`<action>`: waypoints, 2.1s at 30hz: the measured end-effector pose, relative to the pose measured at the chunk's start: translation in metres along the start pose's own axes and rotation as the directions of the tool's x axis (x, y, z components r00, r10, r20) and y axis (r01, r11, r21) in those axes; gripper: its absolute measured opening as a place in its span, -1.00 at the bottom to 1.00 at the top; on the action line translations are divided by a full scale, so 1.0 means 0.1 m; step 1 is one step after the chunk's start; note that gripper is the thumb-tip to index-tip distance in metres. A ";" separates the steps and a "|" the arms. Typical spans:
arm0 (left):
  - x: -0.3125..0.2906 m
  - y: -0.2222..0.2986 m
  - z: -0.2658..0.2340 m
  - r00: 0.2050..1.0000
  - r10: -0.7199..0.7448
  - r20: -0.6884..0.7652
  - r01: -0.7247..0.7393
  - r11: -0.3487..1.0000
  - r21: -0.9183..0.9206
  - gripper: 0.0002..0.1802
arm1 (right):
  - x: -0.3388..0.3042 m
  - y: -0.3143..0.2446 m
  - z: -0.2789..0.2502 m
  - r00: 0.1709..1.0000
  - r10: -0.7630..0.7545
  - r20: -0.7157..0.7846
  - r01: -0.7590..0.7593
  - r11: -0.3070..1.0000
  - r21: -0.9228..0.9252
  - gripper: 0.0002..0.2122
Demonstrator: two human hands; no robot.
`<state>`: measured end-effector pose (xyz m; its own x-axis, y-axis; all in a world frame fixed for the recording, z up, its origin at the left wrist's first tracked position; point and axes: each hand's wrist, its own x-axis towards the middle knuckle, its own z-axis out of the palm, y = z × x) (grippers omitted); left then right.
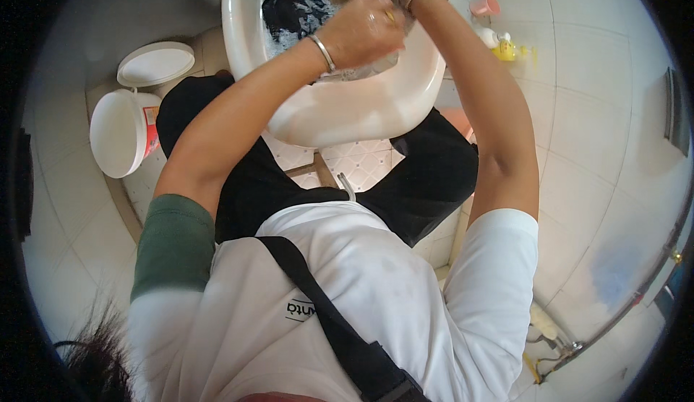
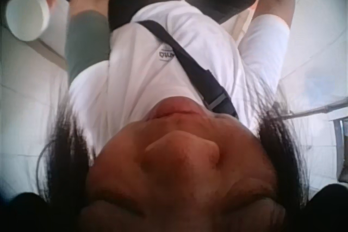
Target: The person washes laundry by hand in a sink by scrubbing items with soap and water, wringing them out, and moving them between containers.
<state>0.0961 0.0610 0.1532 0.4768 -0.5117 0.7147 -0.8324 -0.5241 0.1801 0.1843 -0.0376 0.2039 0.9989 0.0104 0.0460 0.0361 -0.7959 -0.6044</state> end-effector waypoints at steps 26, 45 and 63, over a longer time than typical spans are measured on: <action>-0.58 -1.01 0.36 0.412 -0.673 0.615 0.910 0.275 -0.309 -0.69 | -2.16 2.82 -3.19 0.171 0.709 -0.685 0.241 0.644 0.726 -0.64; -0.94 -0.51 0.90 -0.038 -0.452 0.891 0.996 -0.090 -0.003 -0.73 | -1.80 3.41 -1.56 0.808 0.588 -0.039 -0.568 0.796 0.210 -0.70; -1.84 -0.49 1.76 -0.308 -0.191 0.932 0.506 -0.863 -0.010 -0.20 | -1.08 2.28 2.37 0.809 0.362 0.463 -0.212 0.914 -0.345 -0.56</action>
<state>0.0991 0.0613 -0.1066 0.2755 -0.3765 -0.8845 0.9564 0.1998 0.2128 0.0918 -0.0769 -0.1276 0.8353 0.0004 -0.5498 -0.1889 -0.9389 -0.2876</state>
